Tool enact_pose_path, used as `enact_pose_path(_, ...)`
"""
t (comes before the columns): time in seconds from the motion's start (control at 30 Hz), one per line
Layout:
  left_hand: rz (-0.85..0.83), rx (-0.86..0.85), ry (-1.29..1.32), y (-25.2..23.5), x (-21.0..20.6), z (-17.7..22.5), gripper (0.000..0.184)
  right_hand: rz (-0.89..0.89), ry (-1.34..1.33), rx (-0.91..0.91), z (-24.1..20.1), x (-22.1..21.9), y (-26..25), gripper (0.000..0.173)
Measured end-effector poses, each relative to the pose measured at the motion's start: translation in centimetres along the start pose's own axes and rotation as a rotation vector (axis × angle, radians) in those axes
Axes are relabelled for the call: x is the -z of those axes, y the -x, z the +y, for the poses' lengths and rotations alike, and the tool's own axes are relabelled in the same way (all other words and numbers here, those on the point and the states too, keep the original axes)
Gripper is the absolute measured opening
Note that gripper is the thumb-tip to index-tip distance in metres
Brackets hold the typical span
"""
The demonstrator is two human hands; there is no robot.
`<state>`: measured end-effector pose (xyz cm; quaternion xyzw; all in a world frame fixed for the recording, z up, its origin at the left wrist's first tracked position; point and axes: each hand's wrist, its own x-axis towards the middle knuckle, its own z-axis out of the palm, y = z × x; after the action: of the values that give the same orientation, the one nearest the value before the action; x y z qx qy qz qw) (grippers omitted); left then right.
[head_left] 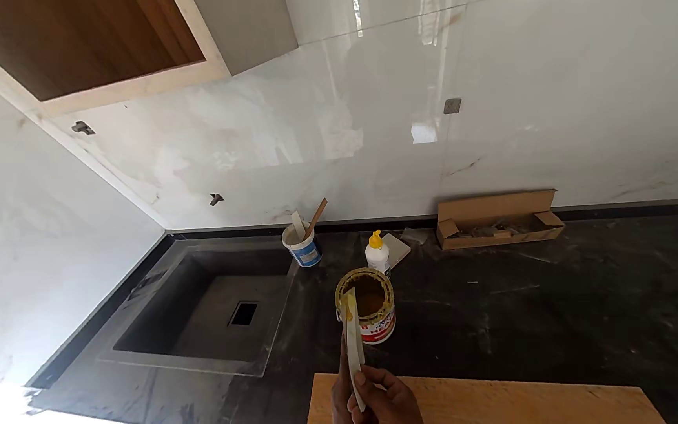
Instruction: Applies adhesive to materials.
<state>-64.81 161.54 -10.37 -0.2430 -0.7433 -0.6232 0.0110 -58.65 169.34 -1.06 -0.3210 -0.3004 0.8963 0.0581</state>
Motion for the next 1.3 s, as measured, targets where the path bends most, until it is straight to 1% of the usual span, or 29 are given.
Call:
enact_pose_path(0.1,-0.02,0.06,-0.021,0.4,-0.2,0.3,0.066,0.012,0.003,0.035,-0.4,0.0,-0.6,0.018)
enact_pose_path(0.23,0.001,-0.003,-0.096,0.4,-0.3,0.0,0.069,0.012,0.008,0.036,-0.5,0.3,-0.5,0.019)
enact_pose_path(0.33,0.028,0.005,-0.17,-0.2,0.1,-0.1,0.066,-0.005,-0.029,0.0,-0.5,0.1,-0.2,0.017)
enact_pose_path(0.43,0.034,-0.074,-0.24,-0.8,0.9,-0.5,0.066,-0.04,-0.077,-0.047,-0.5,-0.1,0.1,0.014)
enact_pose_path(0.5,0.027,-0.125,-0.302,-1.3,1.4,-1.0,0.06,-0.068,-0.125,-0.069,-0.6,0.0,0.0,0.013)
enact_pose_path(0.53,0.025,-0.135,-0.337,-1.4,1.6,-1.2,0.059,-0.081,-0.149,-0.08,-0.6,0.1,0.0,0.012)
enact_pose_path(0.67,0.037,-0.132,-0.453,-2.0,2.0,-1.5,0.063,-0.121,-0.212,-0.102,-0.5,0.2,-0.1,0.012)
enact_pose_path(0.83,0.101,-0.213,-0.498,-2.6,2.2,-2.5,0.058,-0.125,-0.237,-0.115,-0.6,0.0,0.1,0.012)
enact_pose_path(0.97,0.067,-0.161,-0.506,-2.4,1.9,-1.8,0.061,-0.127,-0.258,-0.1,-0.5,0.0,-0.3,0.012)
enact_pose_path(1.03,0.019,-0.142,-0.443,-1.8,1.7,-1.4,0.055,-0.113,-0.264,-0.106,-0.5,-0.2,-0.7,0.013)
enact_pose_path(1.1,0.015,-0.134,-0.397,-1.2,1.3,-1.6,0.059,-0.1,-0.274,-0.106,-0.4,-0.4,-1.1,0.014)
enact_pose_path(1.17,0.028,-0.137,-0.418,-1.0,1.0,-1.7,0.062,-0.083,-0.284,-0.1,-0.6,-0.5,-1.3,0.013)
enact_pose_path(1.27,0.019,-0.111,-0.515,-1.4,1.5,-1.5,0.059,-0.058,-0.298,-0.095,-0.7,-0.6,-1.2,0.013)
enact_pose_path(1.3,0.021,-0.093,-0.564,-1.8,1.9,-1.6,0.063,-0.058,-0.302,-0.099,-0.7,-0.6,-1.1,0.013)
